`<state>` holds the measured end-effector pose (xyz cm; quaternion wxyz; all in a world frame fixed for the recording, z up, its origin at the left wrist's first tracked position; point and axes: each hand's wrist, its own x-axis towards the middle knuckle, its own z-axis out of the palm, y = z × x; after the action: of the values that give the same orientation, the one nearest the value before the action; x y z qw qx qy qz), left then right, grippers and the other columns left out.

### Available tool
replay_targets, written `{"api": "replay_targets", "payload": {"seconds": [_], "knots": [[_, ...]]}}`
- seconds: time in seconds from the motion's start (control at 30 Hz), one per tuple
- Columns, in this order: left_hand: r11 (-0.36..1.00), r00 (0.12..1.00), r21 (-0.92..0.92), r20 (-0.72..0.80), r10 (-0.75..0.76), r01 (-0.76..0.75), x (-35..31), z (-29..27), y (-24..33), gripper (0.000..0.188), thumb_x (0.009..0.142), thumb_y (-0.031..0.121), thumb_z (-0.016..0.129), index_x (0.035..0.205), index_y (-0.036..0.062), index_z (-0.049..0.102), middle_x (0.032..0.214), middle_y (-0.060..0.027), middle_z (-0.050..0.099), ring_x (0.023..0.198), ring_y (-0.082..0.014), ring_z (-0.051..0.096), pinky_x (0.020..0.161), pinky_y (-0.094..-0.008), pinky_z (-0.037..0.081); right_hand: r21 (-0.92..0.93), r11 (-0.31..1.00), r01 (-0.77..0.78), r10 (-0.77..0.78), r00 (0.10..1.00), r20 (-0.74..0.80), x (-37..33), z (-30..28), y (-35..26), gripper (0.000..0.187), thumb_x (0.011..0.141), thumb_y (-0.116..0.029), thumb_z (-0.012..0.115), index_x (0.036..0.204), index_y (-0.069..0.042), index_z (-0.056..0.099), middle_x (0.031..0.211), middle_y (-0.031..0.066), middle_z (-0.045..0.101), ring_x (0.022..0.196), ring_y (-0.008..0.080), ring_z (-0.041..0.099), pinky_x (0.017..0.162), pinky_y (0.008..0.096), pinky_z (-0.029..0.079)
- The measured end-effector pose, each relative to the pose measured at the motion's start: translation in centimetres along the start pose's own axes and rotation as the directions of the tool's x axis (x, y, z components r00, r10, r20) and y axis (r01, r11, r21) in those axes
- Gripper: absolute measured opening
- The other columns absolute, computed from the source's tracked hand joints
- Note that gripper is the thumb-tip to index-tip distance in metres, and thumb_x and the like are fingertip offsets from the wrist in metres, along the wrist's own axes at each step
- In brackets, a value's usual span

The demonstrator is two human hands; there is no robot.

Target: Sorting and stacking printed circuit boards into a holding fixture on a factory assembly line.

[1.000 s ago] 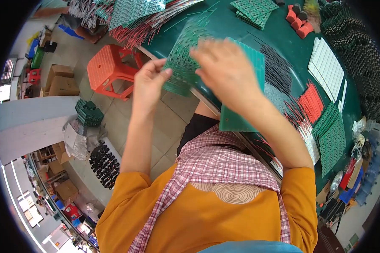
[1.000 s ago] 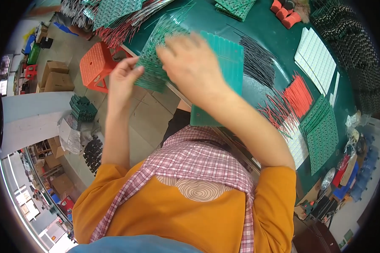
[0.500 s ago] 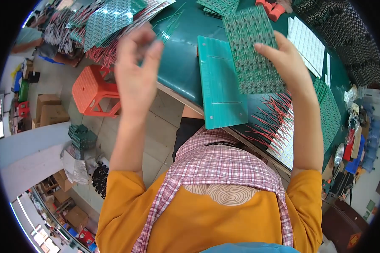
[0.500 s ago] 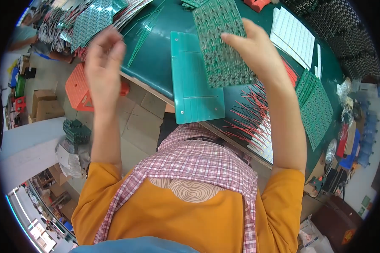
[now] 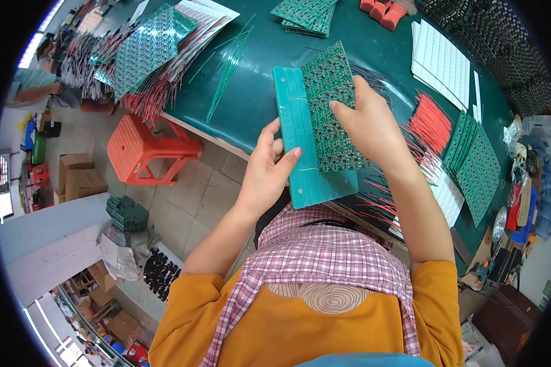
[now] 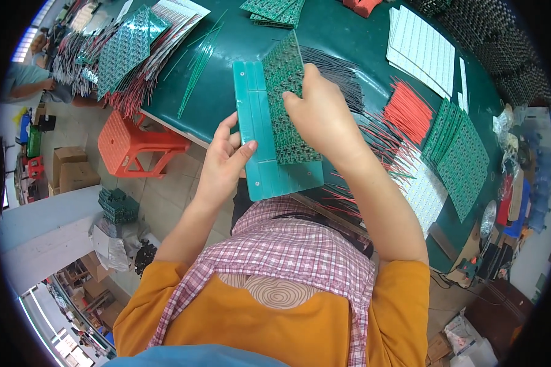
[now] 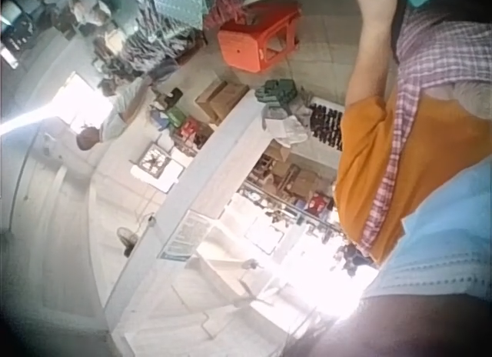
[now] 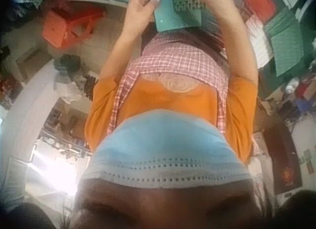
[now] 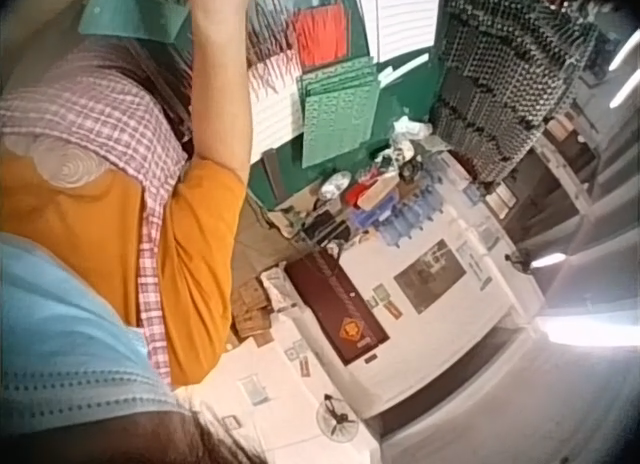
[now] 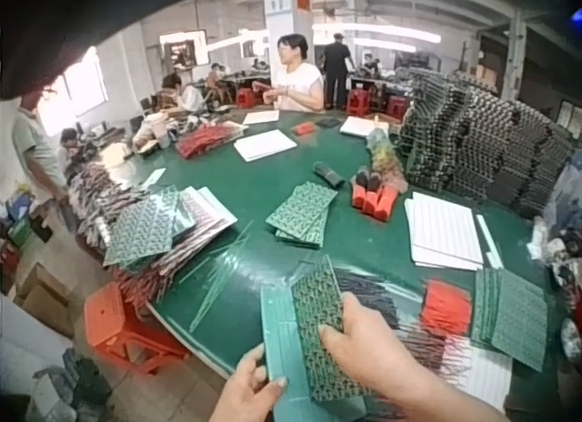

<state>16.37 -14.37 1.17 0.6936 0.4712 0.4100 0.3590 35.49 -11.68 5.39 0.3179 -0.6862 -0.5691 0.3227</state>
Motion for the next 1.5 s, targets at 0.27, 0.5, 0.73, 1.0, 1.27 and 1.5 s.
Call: {"api": "replay_targets", "payload": {"seconds": [0.27, 0.5, 0.73, 1.0, 1.27, 1.5], "knots": [[1.000, 1.000, 0.020, 0.010, 0.017, -0.018, -0.7, 0.4, 0.1, 0.060, 0.091, 0.003, 0.051, 0.140, -0.0006, 0.017, 0.109, -0.0139, 0.059, 0.100, -0.0148, 0.057, 0.086, -0.0282, 0.045, 0.696, 0.608, -0.382, 0.200, 0.922, 0.331, -0.6, 0.6, 6.1, 0.035, 0.086, -0.010, 0.060, 0.119, 0.001, 0.051, 0.104, 0.0072, 0.063, 0.089, 0.0140, 0.061, 0.079, 0.0298, 0.049], [0.962, 0.972, 0.178, -0.074, 0.223, -0.208, 1.0, -0.9, 0.2, 0.056, 0.090, 0.010, 0.055, 0.138, -0.0009, 0.027, 0.107, -0.0108, 0.058, 0.094, -0.0140, 0.055, 0.079, -0.0263, 0.044, 0.773, 0.558, -0.303, 0.160, 0.953, 0.257, -0.4, -2.0, 2.8, 0.032, 0.087, -0.012, 0.061, 0.115, 0.000, 0.052, 0.104, 0.0067, 0.063, 0.088, 0.0145, 0.062, 0.079, 0.0295, 0.050], [0.954, 0.979, -0.232, -0.121, 0.165, -0.189, 1.9, -0.8, 4.2, 0.012, 0.087, 0.012, 0.062, 0.094, 0.0037, 0.060, 0.078, 0.0013, 0.062, 0.068, -0.0050, 0.057, 0.058, -0.0194, 0.045, 0.841, 0.503, -0.196, -0.080, 0.959, 0.272, -1.4, -0.9, -2.1, 0.036, 0.088, -0.008, 0.057, 0.122, 0.001, 0.047, 0.109, 0.0078, 0.059, 0.097, 0.0131, 0.057, 0.085, 0.0292, 0.047], [0.908, 0.985, -0.389, -0.129, 0.116, -0.157, 1.5, -1.5, 4.2, 0.007, 0.087, 0.011, 0.062, 0.084, 0.0056, 0.058, 0.072, 0.0012, 0.059, 0.061, -0.0046, 0.054, 0.051, -0.0176, 0.044, 0.862, 0.410, -0.296, 0.002, 0.946, 0.324, -2.2, -0.1, -1.6, 0.031, 0.087, -0.003, 0.052, 0.117, 0.004, 0.045, 0.108, 0.0108, 0.059, 0.096, 0.0158, 0.058, 0.086, 0.0292, 0.046], [0.956, 0.919, -0.024, -0.282, 0.274, -0.292, 2.4, -3.0, 4.0, 0.009, 0.089, 0.011, 0.059, 0.085, 0.0040, 0.055, 0.071, -0.0011, 0.057, 0.061, -0.0067, 0.055, 0.054, -0.0200, 0.044, 0.710, 0.704, 0.013, -0.118, 0.988, 0.098, -1.5, 1.4, -3.1, 0.031, 0.088, -0.003, 0.053, 0.117, 0.004, 0.044, 0.107, 0.0110, 0.058, 0.096, 0.0123, 0.055, 0.083, 0.0274, 0.045], [0.934, 0.822, -0.066, -0.500, 0.272, -0.350, 6.2, -9.0, 4.7, 0.010, 0.088, 0.015, 0.060, 0.088, 0.0053, 0.057, 0.072, -0.0035, 0.059, 0.063, -0.0097, 0.057, 0.056, -0.0221, 0.045, 0.851, 0.521, -0.075, -0.007, 0.996, 0.092, 1.5, -0.6, -2.0, 0.031, 0.089, -0.007, 0.051, 0.118, 0.002, 0.046, 0.110, 0.0094, 0.059, 0.095, 0.0174, 0.058, 0.081, 0.0305, 0.047]]}}
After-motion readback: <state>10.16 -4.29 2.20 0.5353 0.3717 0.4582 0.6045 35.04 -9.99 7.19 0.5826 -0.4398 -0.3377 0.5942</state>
